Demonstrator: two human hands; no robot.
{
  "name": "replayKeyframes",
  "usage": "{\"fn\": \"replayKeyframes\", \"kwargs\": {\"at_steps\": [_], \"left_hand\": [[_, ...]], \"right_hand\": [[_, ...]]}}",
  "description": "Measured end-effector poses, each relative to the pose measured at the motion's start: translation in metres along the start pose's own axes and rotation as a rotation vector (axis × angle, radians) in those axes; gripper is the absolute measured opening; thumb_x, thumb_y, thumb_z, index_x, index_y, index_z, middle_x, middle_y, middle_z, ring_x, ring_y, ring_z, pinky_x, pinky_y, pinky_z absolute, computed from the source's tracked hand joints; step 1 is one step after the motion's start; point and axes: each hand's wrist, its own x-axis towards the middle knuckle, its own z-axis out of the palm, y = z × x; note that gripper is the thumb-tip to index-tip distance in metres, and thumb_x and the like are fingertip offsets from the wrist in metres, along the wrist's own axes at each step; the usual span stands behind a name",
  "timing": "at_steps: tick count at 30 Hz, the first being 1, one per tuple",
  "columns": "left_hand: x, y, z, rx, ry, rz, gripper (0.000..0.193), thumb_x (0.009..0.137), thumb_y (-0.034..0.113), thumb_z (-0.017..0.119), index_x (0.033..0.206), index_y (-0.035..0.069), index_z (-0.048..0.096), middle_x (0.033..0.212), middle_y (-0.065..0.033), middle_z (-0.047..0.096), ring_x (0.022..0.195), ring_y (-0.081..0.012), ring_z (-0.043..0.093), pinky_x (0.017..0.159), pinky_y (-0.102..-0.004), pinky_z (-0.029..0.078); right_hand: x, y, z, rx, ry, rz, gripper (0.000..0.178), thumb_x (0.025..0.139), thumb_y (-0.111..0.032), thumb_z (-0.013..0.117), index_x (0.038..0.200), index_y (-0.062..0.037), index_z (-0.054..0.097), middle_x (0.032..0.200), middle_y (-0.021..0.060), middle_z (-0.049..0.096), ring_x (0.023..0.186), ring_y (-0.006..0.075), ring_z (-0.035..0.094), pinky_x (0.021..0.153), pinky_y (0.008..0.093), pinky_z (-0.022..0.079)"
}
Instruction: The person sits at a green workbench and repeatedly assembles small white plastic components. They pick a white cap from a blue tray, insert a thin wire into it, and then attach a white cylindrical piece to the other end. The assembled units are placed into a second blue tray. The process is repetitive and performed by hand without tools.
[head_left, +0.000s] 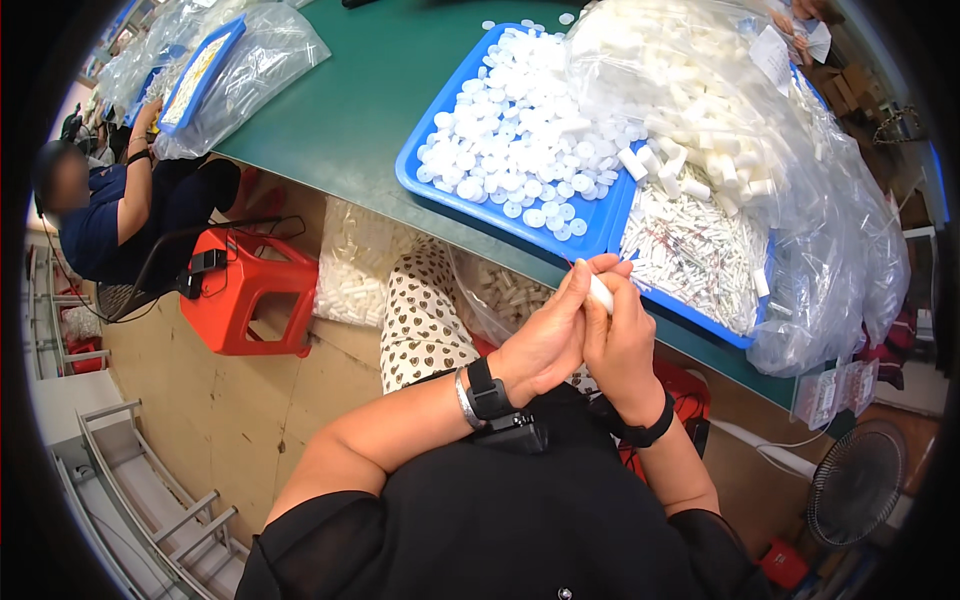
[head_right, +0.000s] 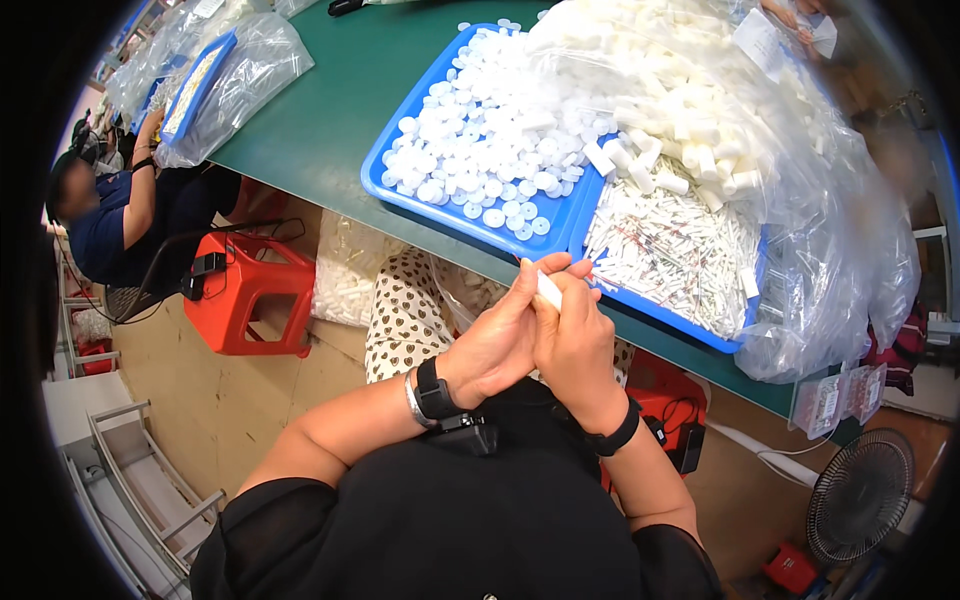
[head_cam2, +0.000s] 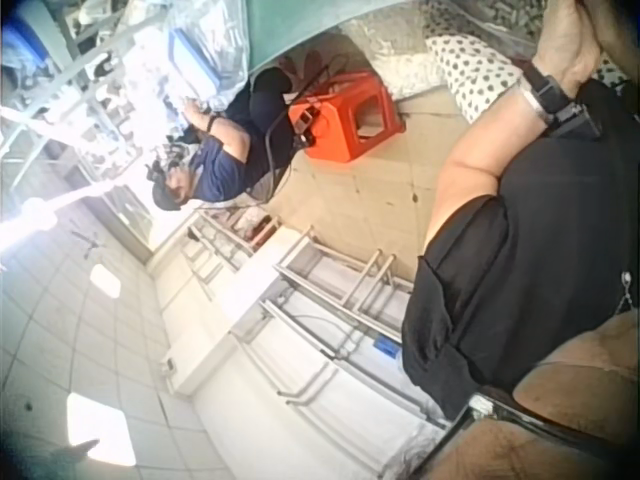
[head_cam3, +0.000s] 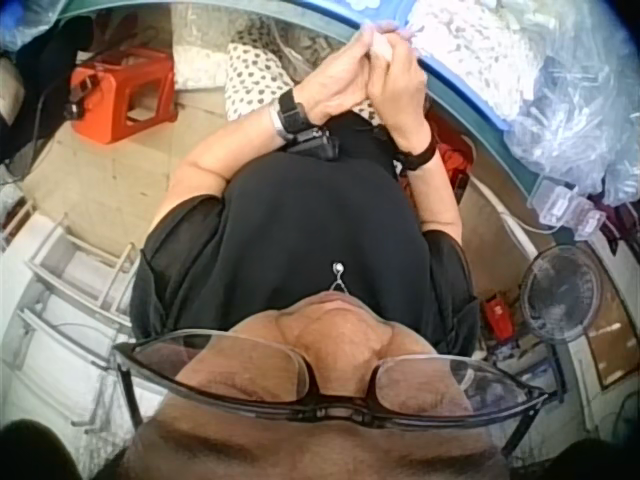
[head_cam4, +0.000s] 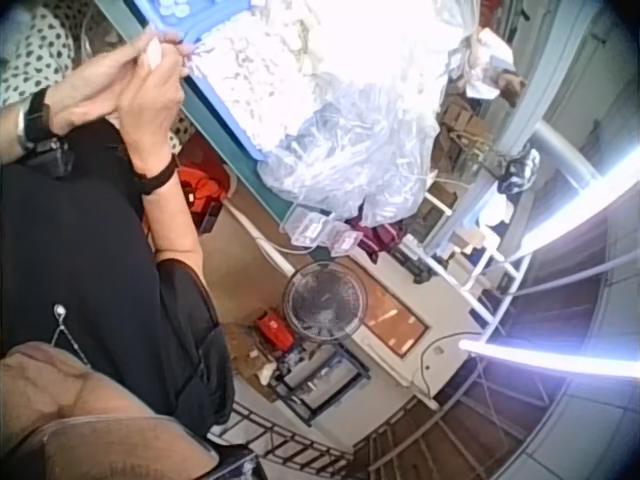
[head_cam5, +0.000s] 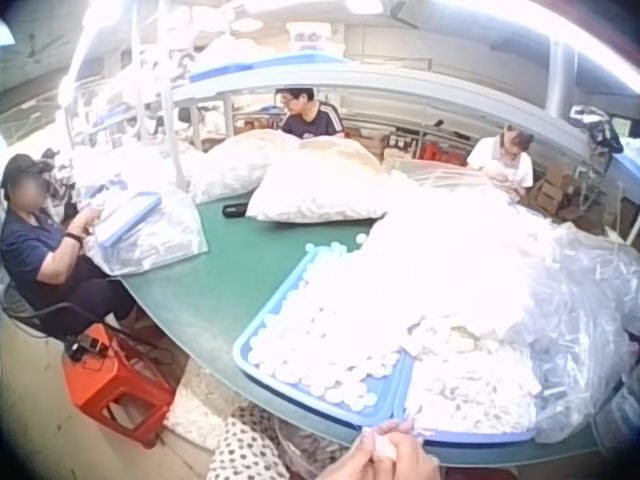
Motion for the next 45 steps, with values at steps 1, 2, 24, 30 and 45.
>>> {"fn": "replayKeyframes", "kwargs": {"at_steps": [1, 2, 24, 30, 45], "left_hand": [[0.001, 0.002, 0.001, 0.023, 0.004, 0.001, 0.059, 0.103, 0.051, 0.033, 0.143, 0.007, 0.033, 0.151, -0.0117, 0.036, 0.135, -0.025, 0.041, 0.115, -0.0411, 0.035], [0.001, 0.005, 0.002, 0.045, 0.008, 0.002, 0.062, 0.103, 0.052, 0.03, 0.145, 0.007, 0.03, 0.151, -0.0119, 0.036, 0.135, -0.0249, 0.041, 0.115, -0.0404, 0.034], [-0.003, 0.013, -0.02, 0.253, -0.023, -0.12, 0.052, 0.107, 0.041, 0.034, 0.139, 0.002, 0.047, 0.147, -0.0131, 0.043, 0.126, -0.0249, 0.05, 0.106, -0.0402, 0.043], [-0.009, -0.006, -0.018, 0.307, 0.116, 0.032, 0.043, 0.107, 0.036, 0.036, 0.129, 0.003, 0.053, 0.137, -0.0126, 0.052, 0.121, -0.0238, 0.053, 0.104, -0.0391, 0.044], [-0.016, -0.01, -0.028, 0.334, 0.122, -0.032, 0.052, 0.107, 0.045, 0.031, 0.134, 0.004, 0.048, 0.126, -0.0109, 0.055, 0.109, -0.0164, 0.057, 0.094, -0.0358, 0.05]], "right_hand": [[0.002, 0.0, 0.001, 0.052, -0.004, 0.047, 0.012, 0.097, -0.008, 0.056, 0.106, -0.0002, 0.054, 0.086, 0.0194, 0.064, 0.071, 0.0366, 0.064, 0.06, 0.0391, 0.05], [0.002, 0.0, 0.0, 0.117, -0.009, 0.071, 0.012, 0.098, -0.009, 0.056, 0.105, -0.0002, 0.054, 0.086, 0.0192, 0.064, 0.071, 0.0359, 0.064, 0.06, 0.0386, 0.049], [-0.008, 0.025, -0.022, 1.302, -0.512, 0.857, 0.036, 0.106, -0.032, 0.038, 0.112, -0.0009, 0.055, 0.067, 0.0038, 0.054, 0.042, 0.0047, 0.033, 0.041, 0.02, 0.026], [-0.02, 0.002, -0.003, 0.03, -0.298, 0.165, 0.026, 0.104, -0.022, 0.043, 0.11, 0.0012, 0.052, 0.078, 0.024, 0.062, 0.071, 0.0392, 0.065, 0.055, 0.0394, 0.045], [-0.013, 0.014, -0.005, 1.133, -0.473, 0.853, 0.037, 0.107, -0.035, 0.038, 0.118, -0.0046, 0.055, 0.069, -0.0041, 0.04, 0.05, 0.001, 0.027, 0.044, 0.0166, 0.022]]}}
